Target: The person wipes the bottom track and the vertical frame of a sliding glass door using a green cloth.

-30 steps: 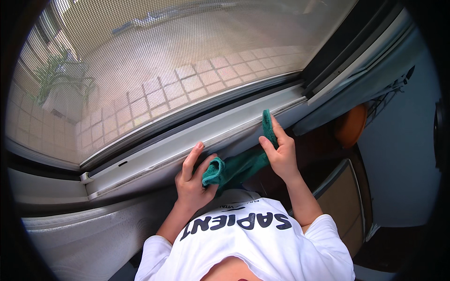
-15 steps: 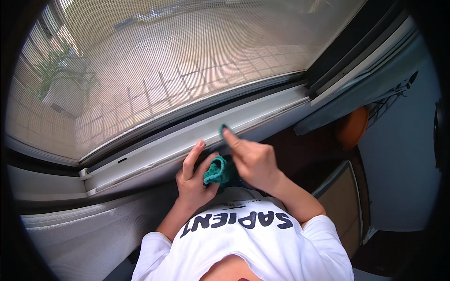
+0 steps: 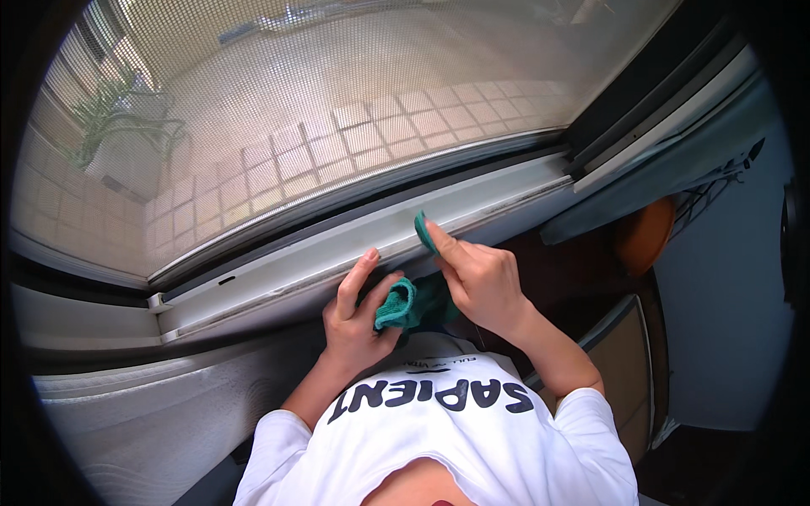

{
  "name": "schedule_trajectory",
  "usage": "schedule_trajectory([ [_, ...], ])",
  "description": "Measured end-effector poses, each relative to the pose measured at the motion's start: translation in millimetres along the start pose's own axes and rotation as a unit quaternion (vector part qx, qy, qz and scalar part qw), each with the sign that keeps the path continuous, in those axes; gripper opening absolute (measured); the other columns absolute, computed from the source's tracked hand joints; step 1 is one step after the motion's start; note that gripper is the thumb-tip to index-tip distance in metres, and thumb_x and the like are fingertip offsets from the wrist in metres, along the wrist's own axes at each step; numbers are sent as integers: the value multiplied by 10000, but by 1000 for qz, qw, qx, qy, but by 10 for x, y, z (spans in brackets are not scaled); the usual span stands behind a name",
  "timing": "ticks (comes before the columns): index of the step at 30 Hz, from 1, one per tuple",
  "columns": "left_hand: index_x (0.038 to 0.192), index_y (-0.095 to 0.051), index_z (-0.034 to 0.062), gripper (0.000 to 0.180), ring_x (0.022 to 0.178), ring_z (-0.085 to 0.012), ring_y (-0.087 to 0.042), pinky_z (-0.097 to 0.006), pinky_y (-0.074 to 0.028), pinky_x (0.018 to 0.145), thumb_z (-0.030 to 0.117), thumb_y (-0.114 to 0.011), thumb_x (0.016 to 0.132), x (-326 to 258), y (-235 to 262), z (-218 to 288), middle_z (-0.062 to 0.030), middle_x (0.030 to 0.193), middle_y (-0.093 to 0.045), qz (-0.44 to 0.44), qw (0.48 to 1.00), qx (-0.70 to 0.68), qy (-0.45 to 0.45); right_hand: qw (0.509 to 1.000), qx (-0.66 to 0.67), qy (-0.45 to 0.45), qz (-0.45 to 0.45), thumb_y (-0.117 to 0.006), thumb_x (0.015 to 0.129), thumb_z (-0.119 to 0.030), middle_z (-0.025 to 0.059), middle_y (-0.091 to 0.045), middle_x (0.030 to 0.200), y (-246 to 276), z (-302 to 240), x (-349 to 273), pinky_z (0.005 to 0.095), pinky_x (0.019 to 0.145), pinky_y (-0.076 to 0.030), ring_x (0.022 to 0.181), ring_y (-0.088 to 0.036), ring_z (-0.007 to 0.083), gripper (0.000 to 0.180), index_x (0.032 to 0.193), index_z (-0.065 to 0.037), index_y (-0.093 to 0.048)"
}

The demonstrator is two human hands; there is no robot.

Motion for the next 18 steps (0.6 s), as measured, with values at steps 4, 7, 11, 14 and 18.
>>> schedule_trajectory([
  [4,1112,-691,68,545,1253,-321,-520,-380,-499,974,-34,-689,577,15,0,20,-151,1392,-441,-5,1000,3,4,995,-58,-43,-68,-662,817,-79,165,-614,649,-133,-71,24,387,507,-483,552,-628,316,689,1401,87,-336],
  [7,1109,-690,60,516,1278,-351,-481,-388,-476,987,-39,-700,603,-1,-20,21,-173,1393,-425,-13,1000,-1,9,995,-70,-29,-67,-660,823,-97,159,-584,582,-159,-83,-11,387,470,-471,481,-597,317,734,1409,121,-274],
  [11,1105,-693,70,540,1254,-316,-519,-378,-495,977,-34,-692,575,10,-14,25,-144,1393,-442,-3,1000,0,6,988,-112,-16,-108,-639,848,-160,105,-612,608,-127,-154,-220,356,450,-479,490,-615,253,722,1424,101,-292],
  [14,1104,-694,78,555,1244,-298,-535,-369,-507,969,-31,-686,559,26,-3,48,-130,1394,-450,-6,1000,10,3,990,-45,-14,-135,-650,828,-83,115,-575,579,-26,-194,-341,350,469,-472,478,-594,287,717,1421,96,-289],
  [18,1115,-690,85,579,1251,-301,-529,-366,-503,974,-30,-680,548,5,5,11,-132,1398,-446,-7,1000,13,0,873,424,-197,-139,-555,889,-40,95,-618,670,100,-110,-534,332,587,-492,598,-617,187,708,1503,0,-204],
])
Point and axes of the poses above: each hand's wrist, its own x-axis towards the middle knuckle, its own y-axis out of the back of the hand, z = x × y, the point moved 5 cm from there along x, towards the middle knuckle
